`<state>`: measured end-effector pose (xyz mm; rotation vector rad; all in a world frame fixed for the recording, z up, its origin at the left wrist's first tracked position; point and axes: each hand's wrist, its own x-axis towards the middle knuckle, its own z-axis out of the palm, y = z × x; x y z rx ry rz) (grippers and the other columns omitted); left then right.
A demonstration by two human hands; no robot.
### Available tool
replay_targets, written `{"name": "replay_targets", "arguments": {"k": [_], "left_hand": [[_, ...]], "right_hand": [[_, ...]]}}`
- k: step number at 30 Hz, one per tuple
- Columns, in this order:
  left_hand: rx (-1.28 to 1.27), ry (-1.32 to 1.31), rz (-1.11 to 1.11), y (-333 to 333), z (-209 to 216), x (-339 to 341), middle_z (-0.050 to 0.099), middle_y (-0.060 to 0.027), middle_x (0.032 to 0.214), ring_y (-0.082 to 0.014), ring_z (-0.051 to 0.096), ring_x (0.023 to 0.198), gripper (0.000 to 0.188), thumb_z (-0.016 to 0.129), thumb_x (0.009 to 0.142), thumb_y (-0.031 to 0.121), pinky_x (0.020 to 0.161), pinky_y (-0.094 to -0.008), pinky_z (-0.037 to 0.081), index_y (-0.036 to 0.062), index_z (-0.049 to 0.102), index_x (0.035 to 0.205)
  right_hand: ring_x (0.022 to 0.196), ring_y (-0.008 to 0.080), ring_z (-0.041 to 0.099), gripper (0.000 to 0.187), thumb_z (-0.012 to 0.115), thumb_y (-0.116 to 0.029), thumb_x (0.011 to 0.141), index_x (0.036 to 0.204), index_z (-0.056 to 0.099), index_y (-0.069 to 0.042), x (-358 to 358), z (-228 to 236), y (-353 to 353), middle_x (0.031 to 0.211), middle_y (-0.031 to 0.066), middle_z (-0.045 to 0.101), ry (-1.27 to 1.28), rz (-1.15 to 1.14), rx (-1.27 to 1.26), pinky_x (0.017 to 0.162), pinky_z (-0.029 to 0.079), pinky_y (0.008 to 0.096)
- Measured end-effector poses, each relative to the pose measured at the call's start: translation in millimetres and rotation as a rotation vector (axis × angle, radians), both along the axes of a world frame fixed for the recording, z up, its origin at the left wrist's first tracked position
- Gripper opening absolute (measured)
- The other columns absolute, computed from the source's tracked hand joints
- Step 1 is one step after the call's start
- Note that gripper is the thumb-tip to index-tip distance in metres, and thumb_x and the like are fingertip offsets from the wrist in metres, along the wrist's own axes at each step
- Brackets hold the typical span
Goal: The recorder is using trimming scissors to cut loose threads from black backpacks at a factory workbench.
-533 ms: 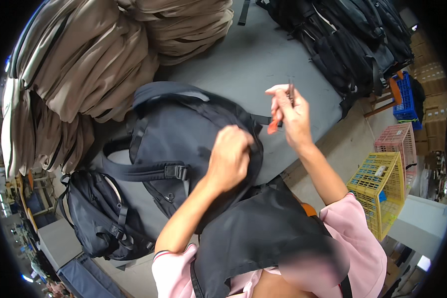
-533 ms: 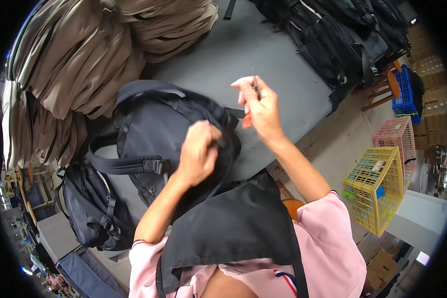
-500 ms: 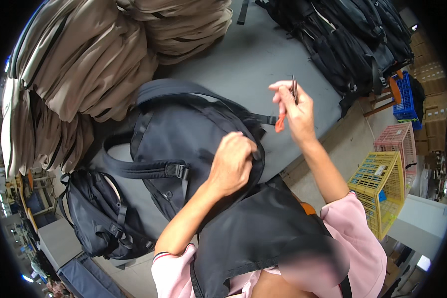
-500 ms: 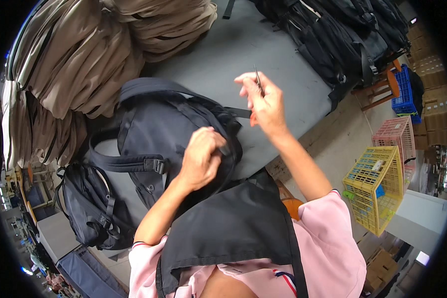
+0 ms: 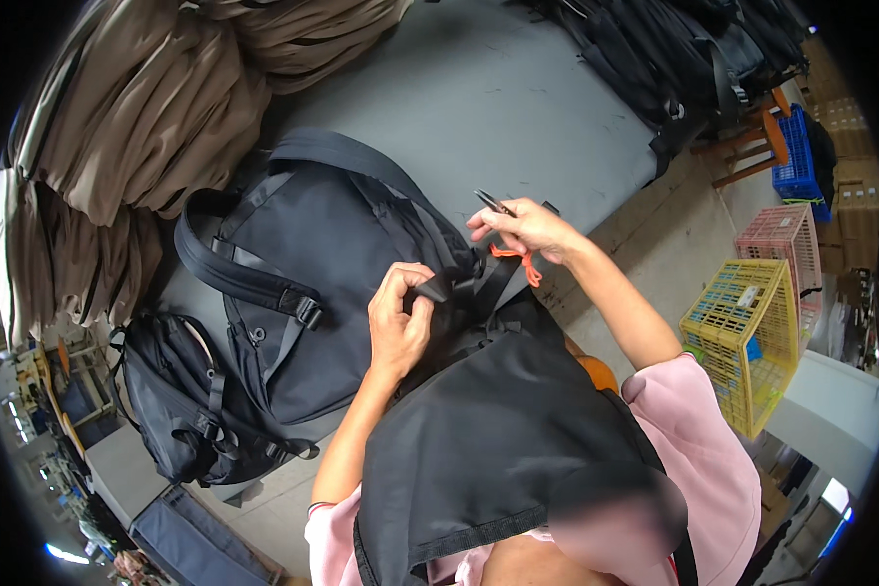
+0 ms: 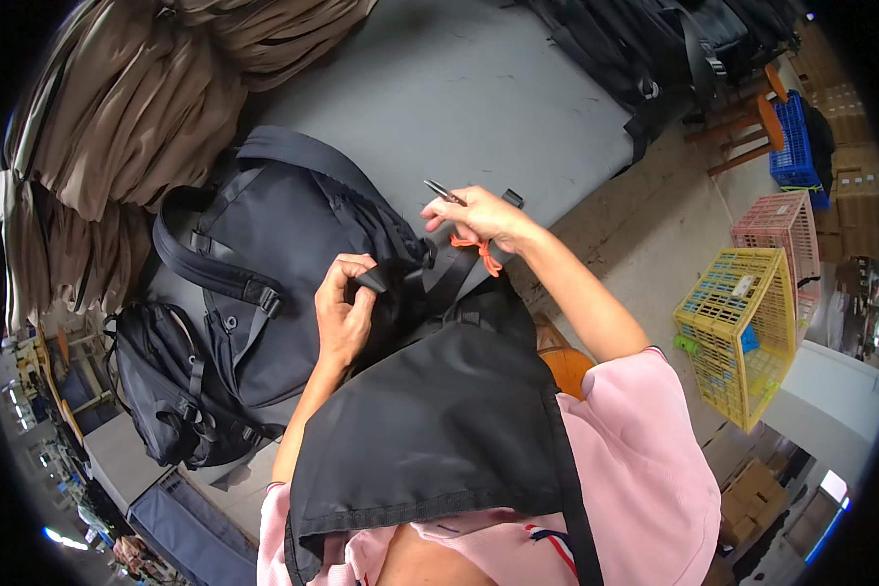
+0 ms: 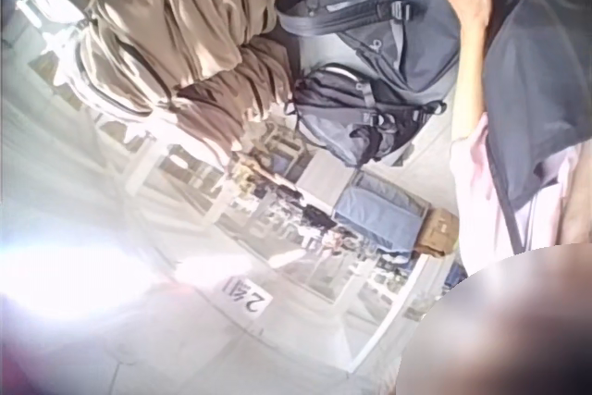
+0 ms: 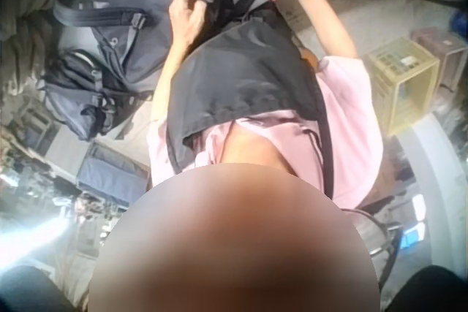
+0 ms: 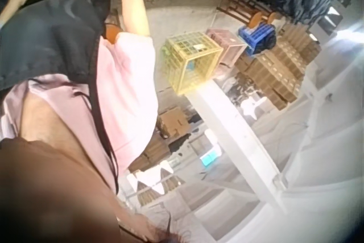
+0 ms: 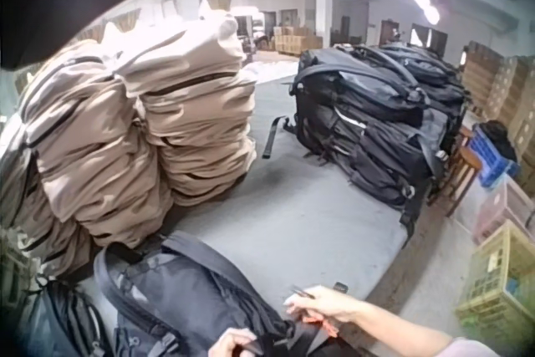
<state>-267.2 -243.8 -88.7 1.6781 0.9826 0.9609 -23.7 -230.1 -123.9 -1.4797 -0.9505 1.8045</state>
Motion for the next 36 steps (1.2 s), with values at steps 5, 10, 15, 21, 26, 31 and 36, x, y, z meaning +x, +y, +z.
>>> {"name": "replay_targets", "arguments": {"k": [5,10,15,21,26,31,36], "left_hand": [[0.092,0.113,-0.099,-3.3,14.5,5.0,0.065,-0.0116,0.1,-0.0231,0.064,0.093,0.03,0.047,0.076,-0.015,0.08,-0.0298,0.049,-0.0006,0.06,0.1],[-0.277,-0.282,0.039,-10.4,49.6,9.4,0.054,-0.023,0.121,-0.0297,0.054,0.114,0.033,0.057,0.086,0.006,0.096,-0.0351,0.042,-0.0065,0.053,0.116],[0.131,0.188,0.161,-15.3,62.5,14.8,0.049,-0.0294,0.122,-0.042,0.048,0.116,0.052,0.073,0.077,0.034,0.093,-0.0428,0.041,-0.0051,0.057,0.108],[0.462,0.144,0.334,-4.4,73.8,8.4,0.028,-0.0351,0.139,-0.0445,0.032,0.13,0.031,0.073,0.071,0.018,0.101,-0.0485,0.032,-0.0042,0.061,0.089],[0.232,-0.102,0.255,3.3,73.8,-0.2,0.029,-0.0265,0.141,-0.0296,0.04,0.127,0.027,0.072,0.074,0.006,0.088,-0.0369,0.046,-0.0059,0.061,0.096],[-0.073,-0.387,0.258,0.8,77.8,5.6,0.018,-0.0196,0.146,-0.017,0.047,0.119,0.025,0.072,0.077,0.003,0.077,-0.0276,0.051,-0.005,0.062,0.098],[-0.161,-0.416,0.209,-3.4,73.5,8.0,0.016,-0.0168,0.146,-0.0191,0.05,0.117,0.024,0.072,0.079,0.003,0.084,-0.0294,0.051,-0.0044,0.062,0.1]], "right_hand": [[0.043,-0.0011,0.036,0.033,0.059,-0.029,0.092,0.11,0.06,-0.002,-22.5,17.6,-10.6,0.077,-0.0022,0.058,0.433,-0.091,-0.104,0.038,0.028,0.0131],[0.043,-0.0012,0.038,0.021,0.065,-0.019,0.087,0.098,0.06,-0.002,-33.8,63.2,-18.1,0.074,-0.0025,0.059,0.428,-0.171,0.104,0.038,0.03,0.0144],[0.047,0.0007,0.041,0.017,0.062,-0.021,0.09,0.084,0.06,-0.005,-72.8,99.7,-15.8,0.065,-0.0037,0.054,0.06,-0.18,0.373,0.041,0.032,0.0187],[0.052,0.0069,0.04,0.019,0.065,-0.016,0.086,0.076,0.06,0.0,-84.2,109.8,-23.3,0.055,0.0044,0.049,-0.127,-0.106,0.562,0.047,0.035,0.0273],[0.062,0.0239,0.061,0.025,0.069,-0.015,0.079,0.1,0.06,-0.005,-84.6,120.7,-28.9,0.081,0.0086,0.064,-0.518,-0.178,0.923,0.057,0.048,0.0316],[0.062,0.0174,0.06,0.033,0.072,-0.011,0.075,0.105,0.059,-0.007,-66.3,127.1,-43.2,0.082,0.006,0.059,-0.694,-0.146,0.969,0.056,0.049,0.0283],[0.061,0.0192,0.059,0.019,0.069,-0.01,0.078,0.095,0.061,-0.007,-71.6,135.6,-32.7,0.088,0.005,0.057,-0.631,-0.13,0.967,0.054,0.047,0.0306]]}}
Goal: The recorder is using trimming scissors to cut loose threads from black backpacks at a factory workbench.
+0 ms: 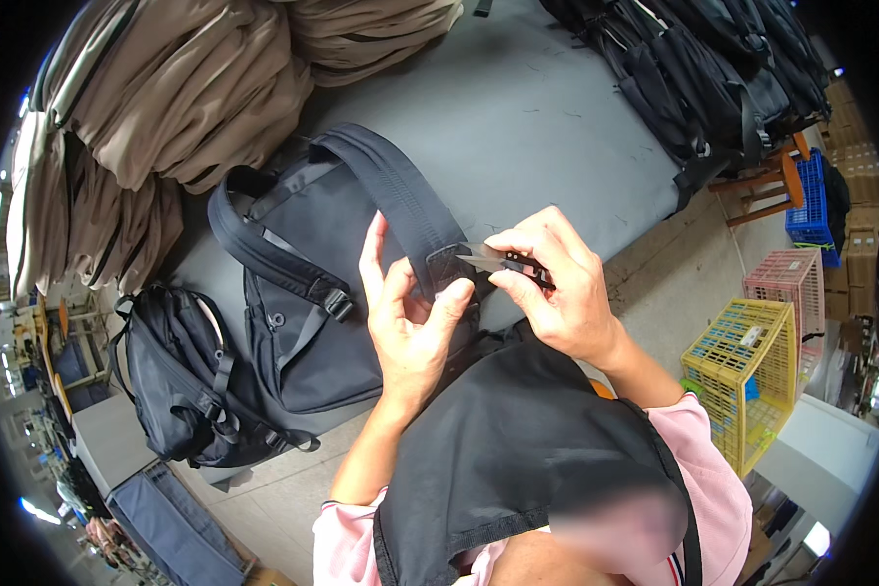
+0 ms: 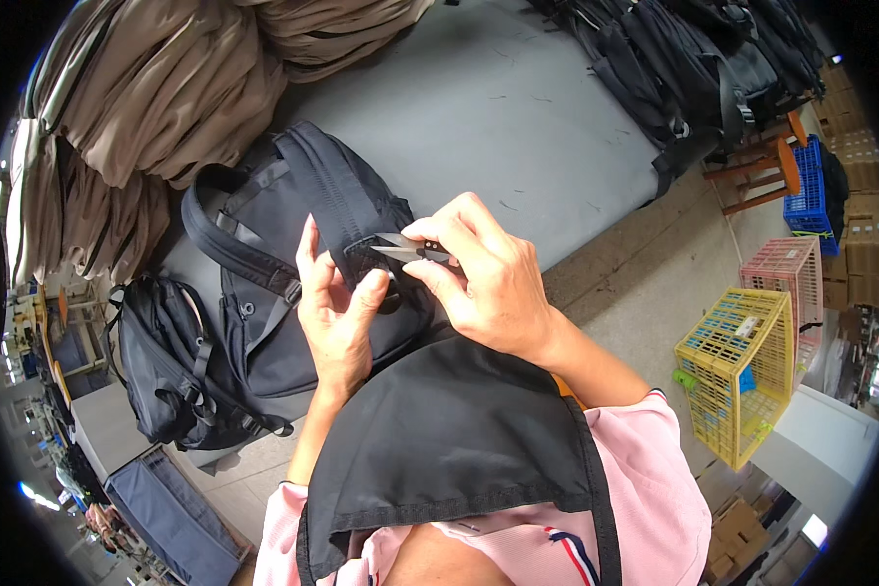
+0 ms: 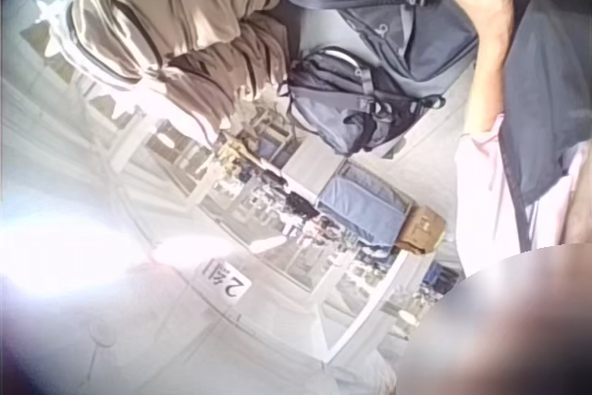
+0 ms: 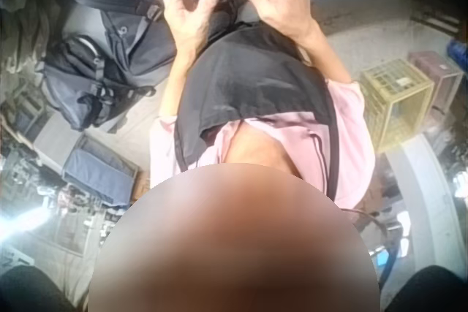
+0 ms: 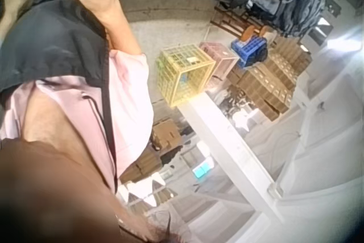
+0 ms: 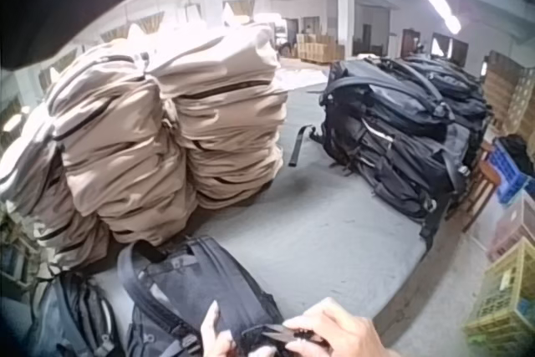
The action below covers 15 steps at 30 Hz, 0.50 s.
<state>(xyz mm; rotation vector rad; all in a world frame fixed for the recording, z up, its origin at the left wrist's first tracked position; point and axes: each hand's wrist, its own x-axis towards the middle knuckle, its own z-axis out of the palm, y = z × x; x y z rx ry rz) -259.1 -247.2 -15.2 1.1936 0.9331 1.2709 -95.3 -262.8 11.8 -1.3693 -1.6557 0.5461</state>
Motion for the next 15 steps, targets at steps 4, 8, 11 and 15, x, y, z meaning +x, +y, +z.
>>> {"name": "replay_targets", "arguments": {"k": [4,8,11,15], "left_hand": [[-0.099,-0.048,-0.033,-5.1,0.1,-2.0,0.026,-0.015,0.14,-0.021,0.048,0.12,0.03,0.072,0.08,0.004,0.087,-0.0302,0.051,-0.0045,0.06,0.106],[-0.103,0.009,-0.047,-7.9,0.6,-3.4,0.032,-0.0128,0.135,-0.0184,0.054,0.11,0.031,0.071,0.081,0.004,0.085,-0.0294,0.051,-0.0045,0.059,0.108],[-0.174,-0.15,-0.093,-8.2,3.8,-1.3,0.045,-0.0095,0.121,-0.0122,0.057,0.098,0.031,0.068,0.083,0.003,0.08,-0.0276,0.051,-0.0046,0.057,0.11],[-0.223,-0.191,-0.12,-11.6,-0.9,-4.3,0.056,-0.0083,0.108,-0.0114,0.058,0.095,0.03,0.068,0.083,0.002,0.079,-0.0264,0.051,-0.004,0.056,0.111]], "right_hand": [[0.062,0.021,0.061,0.017,0.067,-0.01,0.079,0.094,0.061,-0.006,0.0,2.4,5.3,0.085,0.0051,0.056,-0.077,0.044,-0.058,0.053,0.048,0.0313],[0.061,0.0224,0.06,0.019,0.069,-0.01,0.076,0.093,0.062,-0.006,-0.9,3.2,8.3,0.081,0.005,0.056,-0.103,0.072,0.003,0.053,0.047,0.0322],[0.059,0.0217,0.06,0.019,0.07,-0.01,0.074,0.091,0.062,-0.006,-1.1,1.2,9.1,0.078,0.0049,0.055,-0.179,0.076,0.091,0.052,0.047,0.032],[0.055,0.02,0.055,0.021,0.07,-0.002,0.07,0.09,0.065,-0.003,-0.4,0.3,8.5,0.069,0.0073,0.055,-0.229,0.083,0.171,0.05,0.044,0.029]]}}
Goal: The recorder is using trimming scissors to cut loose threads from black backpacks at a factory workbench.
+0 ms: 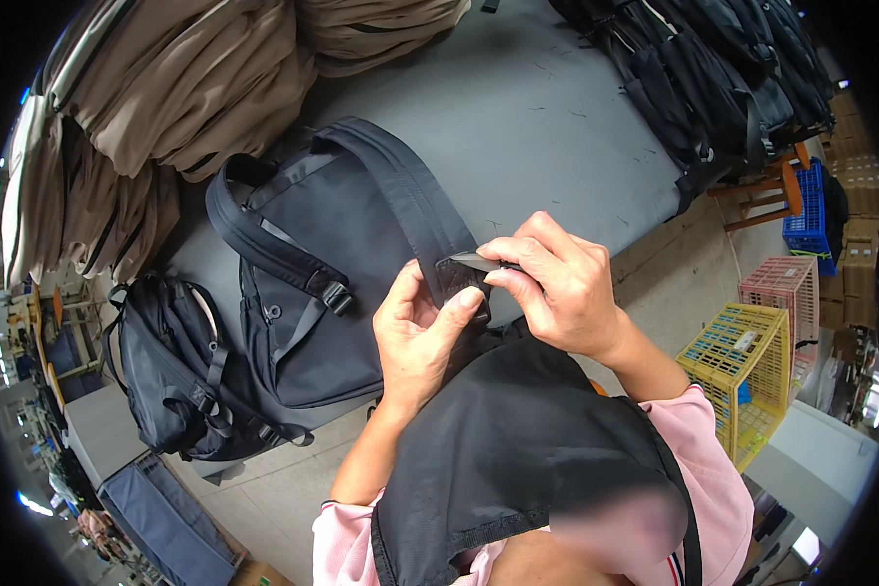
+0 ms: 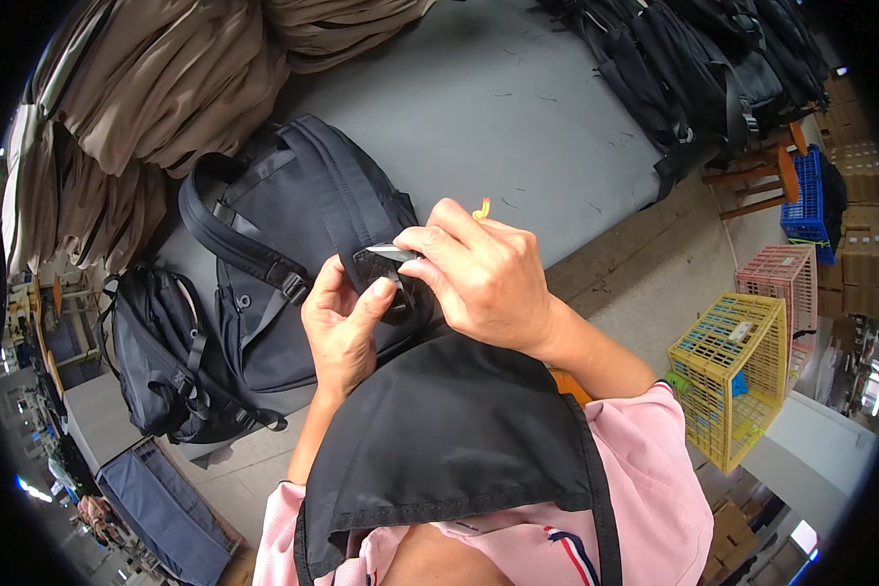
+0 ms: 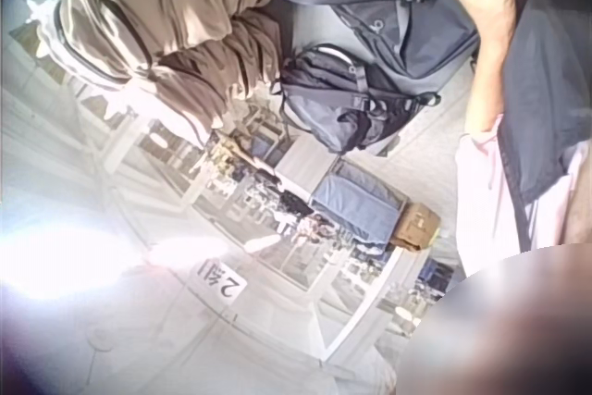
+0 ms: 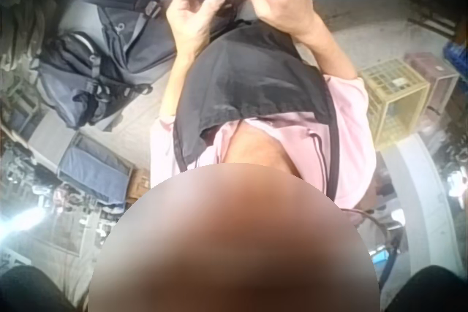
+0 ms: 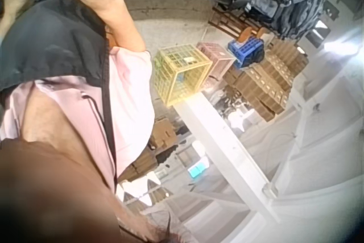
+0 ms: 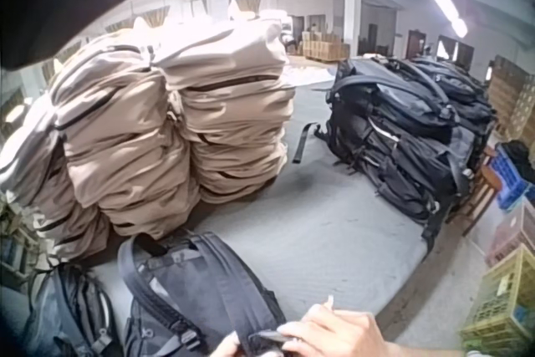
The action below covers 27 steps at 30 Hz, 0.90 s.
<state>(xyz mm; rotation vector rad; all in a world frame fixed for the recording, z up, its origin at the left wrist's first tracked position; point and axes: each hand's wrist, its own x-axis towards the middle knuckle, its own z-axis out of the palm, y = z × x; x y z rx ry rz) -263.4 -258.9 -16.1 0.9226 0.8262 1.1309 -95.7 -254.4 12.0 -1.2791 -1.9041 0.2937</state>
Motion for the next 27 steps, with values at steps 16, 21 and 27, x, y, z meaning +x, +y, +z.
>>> {"name": "replay_targets", "arguments": {"k": [16,21,27], "left_hand": [[-0.506,-0.554,-0.373,3.2,-24.8,0.7,0.057,-0.0084,0.081,-0.0172,0.054,0.066,0.04,0.043,0.098,0.038,0.062,-0.0281,0.044,0.0005,0.051,0.11],[-0.258,0.085,-0.337,-4.1,-4.1,8.7,0.054,-0.0035,0.095,-0.0142,0.054,0.078,0.038,0.065,0.087,0.022,0.071,-0.0264,0.045,0.0025,0.048,0.114],[1.015,0.89,0.299,9.9,-17.0,15.9,0.044,-0.0296,0.126,-0.0401,0.043,0.12,0.027,0.071,0.076,0.019,0.096,-0.0511,0.038,-0.0033,0.058,0.084]], "right_hand": [[0.054,0.0038,0.048,0.047,0.067,-0.019,0.085,0.12,0.048,0.004,-0.1,-66.1,50.5,0.079,0.0024,0.058,1.283,0.448,-1.272,0.053,0.045,0.0189],[0.065,0.0054,0.054,0.05,0.073,-0.013,0.077,0.119,0.047,0.001,5.4,-39.2,40.9,0.076,-0.0017,0.054,1.172,0.31,-1.185,0.054,0.047,0.0188],[0.064,0.0018,0.048,0.026,0.068,-0.01,0.08,0.102,0.058,-0.002,-2.2,-30.8,26.7,0.073,-0.0044,0.052,1.105,0.039,-0.73,0.061,0.04,0.0164]]}}
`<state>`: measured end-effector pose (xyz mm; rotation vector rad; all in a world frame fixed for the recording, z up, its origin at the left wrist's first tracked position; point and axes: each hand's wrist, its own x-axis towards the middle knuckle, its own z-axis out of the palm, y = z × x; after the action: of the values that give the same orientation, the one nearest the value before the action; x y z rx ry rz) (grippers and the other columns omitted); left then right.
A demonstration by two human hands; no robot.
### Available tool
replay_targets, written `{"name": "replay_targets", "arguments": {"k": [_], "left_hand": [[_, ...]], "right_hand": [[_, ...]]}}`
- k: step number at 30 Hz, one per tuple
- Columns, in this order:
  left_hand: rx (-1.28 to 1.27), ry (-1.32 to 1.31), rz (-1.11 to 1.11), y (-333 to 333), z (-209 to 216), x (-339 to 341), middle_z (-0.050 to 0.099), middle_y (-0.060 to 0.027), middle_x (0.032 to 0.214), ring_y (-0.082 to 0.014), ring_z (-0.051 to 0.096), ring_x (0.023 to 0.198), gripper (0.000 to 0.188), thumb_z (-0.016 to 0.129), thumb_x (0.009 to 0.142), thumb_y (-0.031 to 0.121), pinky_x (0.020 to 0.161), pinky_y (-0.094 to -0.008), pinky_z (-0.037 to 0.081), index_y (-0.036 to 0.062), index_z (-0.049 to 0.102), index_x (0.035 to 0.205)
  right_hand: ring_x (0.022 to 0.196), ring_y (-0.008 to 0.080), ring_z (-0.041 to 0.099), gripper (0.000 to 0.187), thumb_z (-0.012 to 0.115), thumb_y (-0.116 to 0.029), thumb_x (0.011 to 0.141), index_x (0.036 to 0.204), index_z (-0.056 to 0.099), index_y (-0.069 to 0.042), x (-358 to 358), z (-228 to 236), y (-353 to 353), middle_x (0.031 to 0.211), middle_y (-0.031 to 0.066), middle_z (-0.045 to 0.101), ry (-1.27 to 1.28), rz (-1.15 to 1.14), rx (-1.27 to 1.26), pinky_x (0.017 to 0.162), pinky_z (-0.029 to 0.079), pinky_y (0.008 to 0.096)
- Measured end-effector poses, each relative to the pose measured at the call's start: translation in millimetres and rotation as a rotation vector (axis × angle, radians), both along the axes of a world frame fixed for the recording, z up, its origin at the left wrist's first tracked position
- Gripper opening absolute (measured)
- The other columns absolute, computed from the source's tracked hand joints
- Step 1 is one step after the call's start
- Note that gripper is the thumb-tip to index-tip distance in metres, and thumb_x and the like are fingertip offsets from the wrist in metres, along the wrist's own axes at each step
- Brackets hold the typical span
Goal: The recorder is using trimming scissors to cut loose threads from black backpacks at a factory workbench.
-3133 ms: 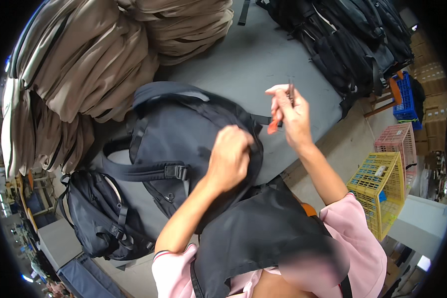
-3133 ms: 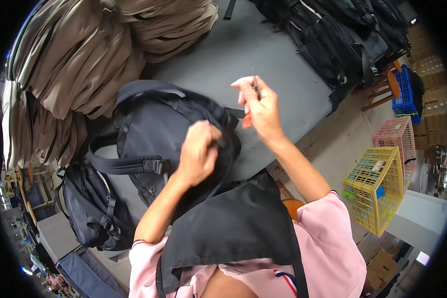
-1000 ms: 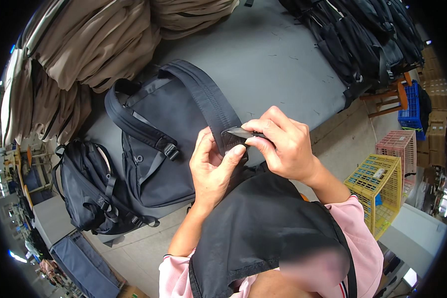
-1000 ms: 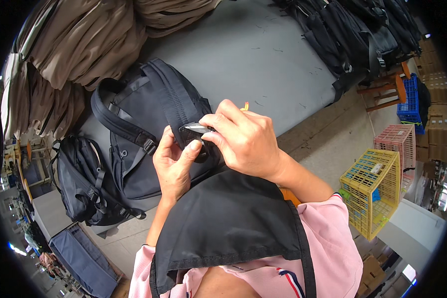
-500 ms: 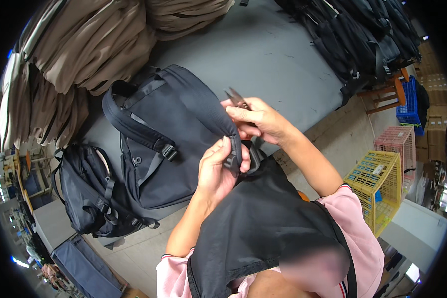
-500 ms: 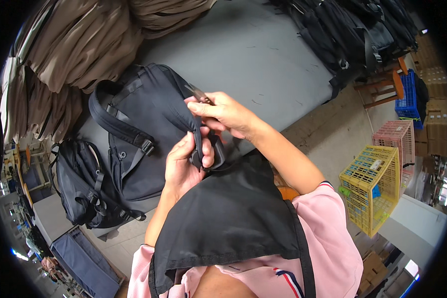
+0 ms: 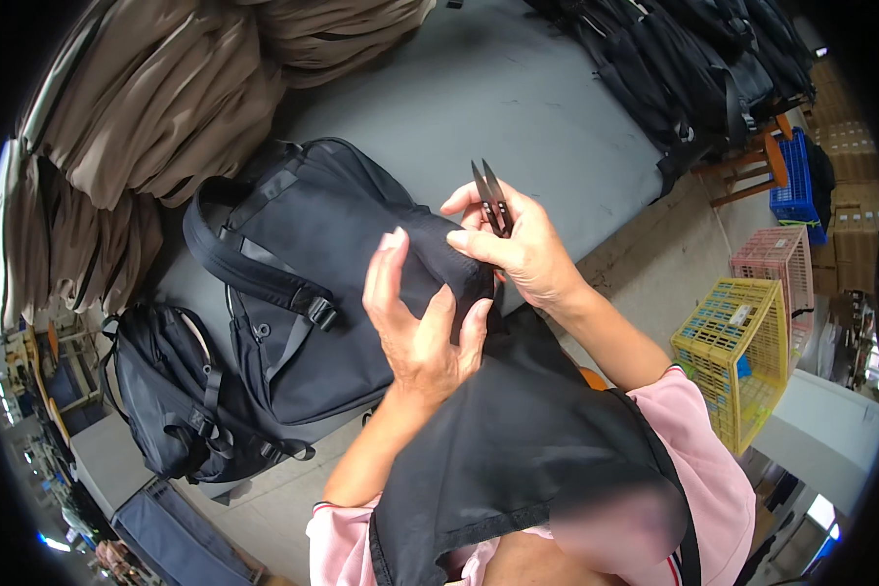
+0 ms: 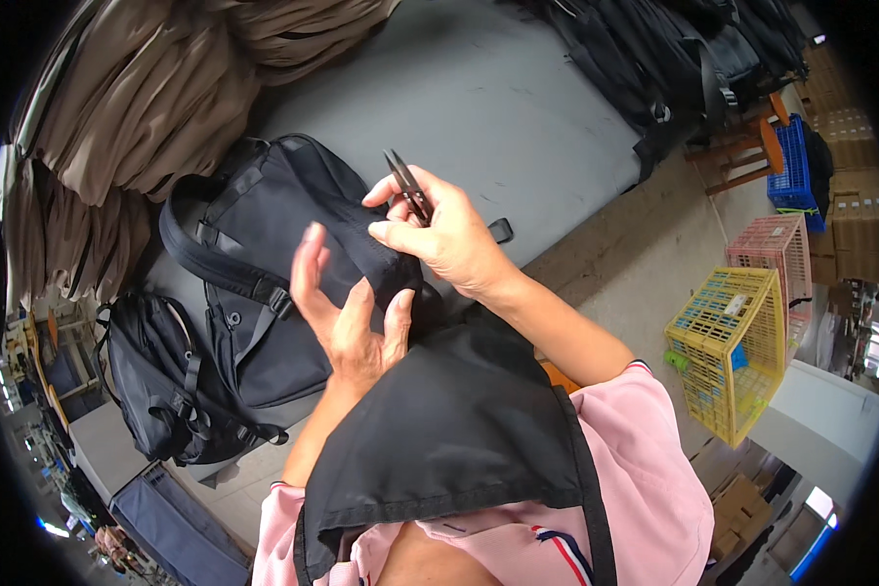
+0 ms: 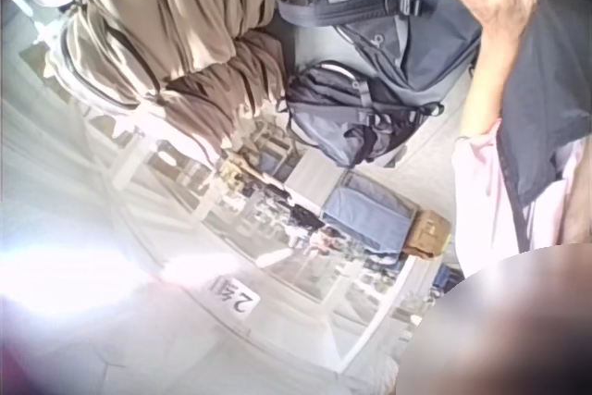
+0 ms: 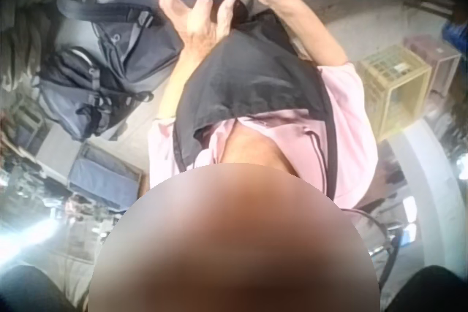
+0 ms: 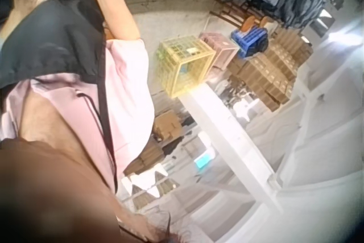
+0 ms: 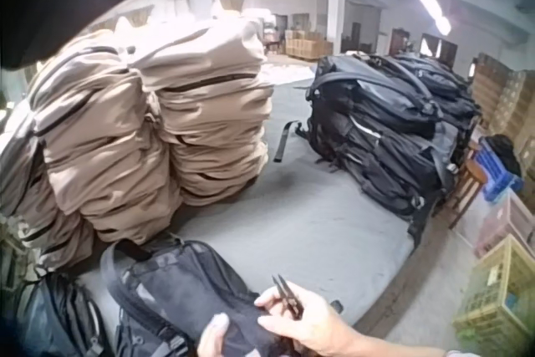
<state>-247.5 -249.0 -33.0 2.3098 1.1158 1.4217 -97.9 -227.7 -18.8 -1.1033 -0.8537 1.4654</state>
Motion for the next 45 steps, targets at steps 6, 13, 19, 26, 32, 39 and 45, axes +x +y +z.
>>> {"name": "replay_targets", "arguments": {"k": [6,13,19,26,32,39,45], "left_hand": [[-0.269,0.059,-0.264,24.6,7.2,-17.4,0.059,-0.0127,0.112,-0.0295,0.053,0.106,0.02,0.064,0.082,0.018,0.1,-0.0473,0.03,-0.0003,0.056,0.082],[-0.849,-0.516,-0.441,22.4,-3.5,-24.3,0.05,-0.0094,0.111,-0.0187,0.048,0.103,0.031,0.064,0.086,0.019,0.089,-0.0294,0.039,-0.0039,0.058,0.107],[-0.874,-0.505,-0.471,25.8,1.1,-26.3,0.05,-0.0096,0.111,-0.0187,0.048,0.102,0.031,0.065,0.085,0.018,0.089,-0.0295,0.04,-0.0034,0.059,0.106],[-0.893,-0.546,-0.483,24.3,-0.5,-27.6,0.049,-0.0097,0.112,-0.0179,0.048,0.102,0.031,0.066,0.084,0.018,0.089,-0.0295,0.04,-0.004,0.059,0.106],[-0.936,-0.566,-0.47,24.9,-0.8,-26.4,0.049,-0.0099,0.113,-0.0182,0.048,0.103,0.031,0.066,0.084,0.017,0.09,-0.0295,0.039,-0.0042,0.059,0.105],[-0.896,-0.542,-0.468,24.8,-2.6,-26.4,0.049,-0.0099,0.113,-0.0186,0.048,0.104,0.03,0.066,0.084,0.016,0.09,-0.0298,0.039,-0.0038,0.059,0.105],[-0.909,-0.565,-0.45,24.0,-2.7,-24.6,0.05,-0.0096,0.112,-0.0188,0.048,0.104,0.032,0.067,0.083,0.019,0.09,-0.03,0.039,-0.003,0.06,0.105]], "right_hand": [[0.074,0.0053,0.052,0.017,0.052,-0.012,0.093,0.108,0.054,-0.004,-0.4,1.7,-4.1,0.094,0.0019,0.057,-0.135,-0.026,0.006,0.07,0.043,0.0212],[0.069,0.0217,0.06,0.026,0.066,-0.005,0.076,0.101,0.059,-0.005,20.1,27.9,-23.4,0.086,0.0086,0.057,-0.937,0.031,0.482,0.059,0.046,0.0306],[0.061,0.0224,0.056,0.026,0.07,-0.004,0.068,0.094,0.065,-0.005,25.3,31.0,-9.5,0.075,0.0076,0.054,-1.073,0.111,0.672,0.054,0.045,0.031],[0.06,0.0217,0.056,0.025,0.071,-0.003,0.067,0.091,0.066,-0.004,25.5,26.4,-10.2,0.074,0.0072,0.054,-1.174,0.111,0.754,0.054,0.045,0.0312],[0.058,0.0186,0.055,0.027,0.072,-0.002,0.068,0.095,0.067,-0.004,27.3,24.2,-15.0,0.074,0.0079,0.057,-1.002,-0.004,0.608,0.055,0.045,0.0281],[0.056,0.019,0.054,0.027,0.073,-0.003,0.068,0.094,0.067,-0.004,23.1,22.4,-13.2,0.075,0.0077,0.057,-1.107,0.043,0.719,0.051,0.044,0.0287],[0.057,0.0176,0.054,0.025,0.073,-0.002,0.068,0.092,0.067,-0.004,20.8,26.0,-16.3,0.074,0.0075,0.057,-1.087,0.027,0.631,0.051,0.043,0.0281]]}}
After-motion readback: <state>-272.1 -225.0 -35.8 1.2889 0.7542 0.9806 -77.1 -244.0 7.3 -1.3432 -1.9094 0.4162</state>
